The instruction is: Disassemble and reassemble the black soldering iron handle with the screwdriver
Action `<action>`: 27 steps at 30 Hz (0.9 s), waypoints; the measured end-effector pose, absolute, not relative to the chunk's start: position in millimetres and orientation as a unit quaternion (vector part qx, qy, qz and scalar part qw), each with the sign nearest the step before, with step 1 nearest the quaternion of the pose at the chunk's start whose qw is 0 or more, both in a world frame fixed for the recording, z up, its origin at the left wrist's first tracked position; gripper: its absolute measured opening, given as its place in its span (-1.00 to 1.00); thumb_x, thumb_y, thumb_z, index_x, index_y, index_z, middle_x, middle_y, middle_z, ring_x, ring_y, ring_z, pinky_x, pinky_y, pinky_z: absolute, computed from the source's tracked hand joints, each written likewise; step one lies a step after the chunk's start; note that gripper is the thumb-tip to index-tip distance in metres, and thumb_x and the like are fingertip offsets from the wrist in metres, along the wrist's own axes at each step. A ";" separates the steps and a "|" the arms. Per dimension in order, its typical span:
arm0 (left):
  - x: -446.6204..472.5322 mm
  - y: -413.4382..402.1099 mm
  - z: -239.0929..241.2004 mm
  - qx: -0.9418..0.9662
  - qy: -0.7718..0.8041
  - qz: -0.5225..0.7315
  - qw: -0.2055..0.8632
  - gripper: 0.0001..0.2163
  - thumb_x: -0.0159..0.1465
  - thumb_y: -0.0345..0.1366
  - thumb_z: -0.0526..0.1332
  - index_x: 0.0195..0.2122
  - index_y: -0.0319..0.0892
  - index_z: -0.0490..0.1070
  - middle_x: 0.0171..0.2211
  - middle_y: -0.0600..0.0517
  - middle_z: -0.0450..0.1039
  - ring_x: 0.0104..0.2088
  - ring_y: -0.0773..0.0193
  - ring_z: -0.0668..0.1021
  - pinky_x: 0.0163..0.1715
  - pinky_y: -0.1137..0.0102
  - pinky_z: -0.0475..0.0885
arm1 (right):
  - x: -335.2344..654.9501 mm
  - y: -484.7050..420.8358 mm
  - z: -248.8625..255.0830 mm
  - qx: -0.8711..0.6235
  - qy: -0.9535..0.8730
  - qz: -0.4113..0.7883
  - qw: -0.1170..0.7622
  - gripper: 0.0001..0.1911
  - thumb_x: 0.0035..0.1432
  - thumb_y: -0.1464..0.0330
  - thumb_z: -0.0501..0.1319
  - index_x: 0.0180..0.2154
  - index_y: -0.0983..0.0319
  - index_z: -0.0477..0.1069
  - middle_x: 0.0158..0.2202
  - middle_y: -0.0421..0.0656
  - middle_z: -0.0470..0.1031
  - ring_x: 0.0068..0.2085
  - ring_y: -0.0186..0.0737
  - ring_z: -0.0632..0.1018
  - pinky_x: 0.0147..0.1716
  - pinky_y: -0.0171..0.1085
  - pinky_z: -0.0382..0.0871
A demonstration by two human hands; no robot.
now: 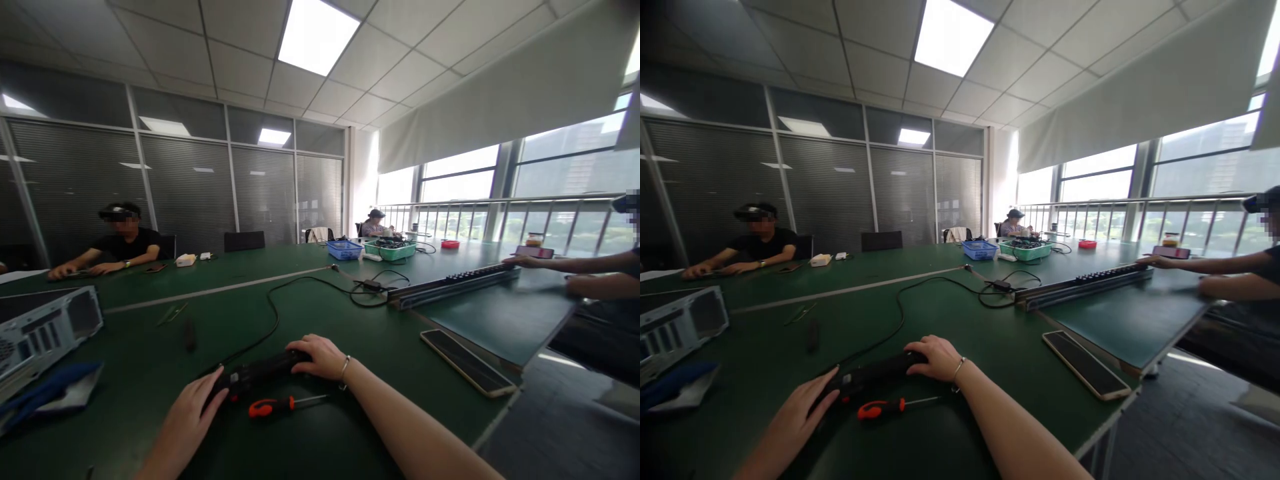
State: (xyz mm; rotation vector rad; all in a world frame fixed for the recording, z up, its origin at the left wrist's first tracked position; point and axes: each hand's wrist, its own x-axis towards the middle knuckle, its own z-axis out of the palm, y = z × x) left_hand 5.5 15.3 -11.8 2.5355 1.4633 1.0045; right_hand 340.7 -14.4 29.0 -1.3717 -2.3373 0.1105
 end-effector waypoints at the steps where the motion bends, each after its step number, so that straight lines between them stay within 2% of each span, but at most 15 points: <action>1: 3.5 17.6 -13.1 0.815 0.477 0.330 0.018 -0.51 0.25 0.02 0.00 0.09 -0.13 0.34 0.00 -0.05 0.44 0.02 0.05 0.47 0.05 0.15 0.38 | 342.0 -13.6 28.9 -0.502 -0.837 0.041 0.214 -0.41 0.07 -0.03 0.17 0.11 0.01 0.29 -0.15 -0.16 0.44 -0.14 -0.18 0.45 -0.14 -0.27 0.30; 7: -5.3 26.0 -17.1 0.802 0.492 0.340 0.001 -0.51 0.25 0.03 0.00 0.07 -0.16 0.36 0.01 -0.07 0.43 0.04 0.03 0.45 0.05 0.12 0.37 | 360.4 -2.6 23.1 -0.571 -0.785 0.033 0.237 -0.45 0.02 -0.01 0.23 0.06 -0.03 0.35 -0.20 -0.21 0.46 -0.16 -0.23 0.46 -0.16 -0.31 0.30; 13: -2.7 19.0 -10.9 0.814 0.485 0.321 0.013 -0.59 0.23 0.00 0.02 -0.12 -0.13 0.50 -0.11 -0.04 0.51 -0.04 0.04 0.51 0.00 0.15 0.42 | 396.9 9.7 10.4 -0.656 -0.709 0.006 0.259 -0.48 0.05 0.03 0.21 0.05 0.02 0.37 -0.21 -0.16 0.46 -0.14 -0.18 0.47 -0.15 -0.27 0.31; 17: -2.9 15.4 -10.9 0.825 0.485 0.287 0.041 -0.62 0.24 -0.03 0.03 -0.17 -0.13 0.54 -0.11 -0.05 0.52 -0.04 0.05 0.51 0.00 0.14 0.40 | 423.9 14.7 -0.2 -0.735 -0.624 -0.021 0.263 -0.48 0.08 0.03 0.17 0.06 0.05 0.36 -0.21 -0.13 0.46 -0.14 -0.15 0.48 -0.18 -0.25 0.32; 24: -9.7 13.3 -17.5 0.833 0.480 0.267 0.061 -0.66 0.26 -0.08 0.05 -0.14 -0.11 0.52 -0.04 -0.07 0.47 0.00 0.06 0.48 0.00 0.14 0.39 | 475.3 9.6 -12.7 -0.864 -0.441 -0.065 0.236 -0.45 0.15 0.00 0.03 0.10 0.10 0.31 -0.10 0.07 0.44 -0.08 0.07 0.46 -0.25 -0.09 0.33; 27: -10.8 11.6 -17.3 0.832 0.481 0.269 0.064 -0.70 0.24 -0.12 0.09 -0.14 -0.09 0.52 -0.04 -0.06 0.47 0.00 0.06 0.48 -0.01 0.15 0.39 | 495.9 1.7 -13.3 -0.892 -0.388 -0.075 0.219 -0.46 0.17 0.00 -0.03 0.09 0.08 0.30 -0.10 0.10 0.44 -0.08 0.11 0.47 -0.27 -0.05 0.32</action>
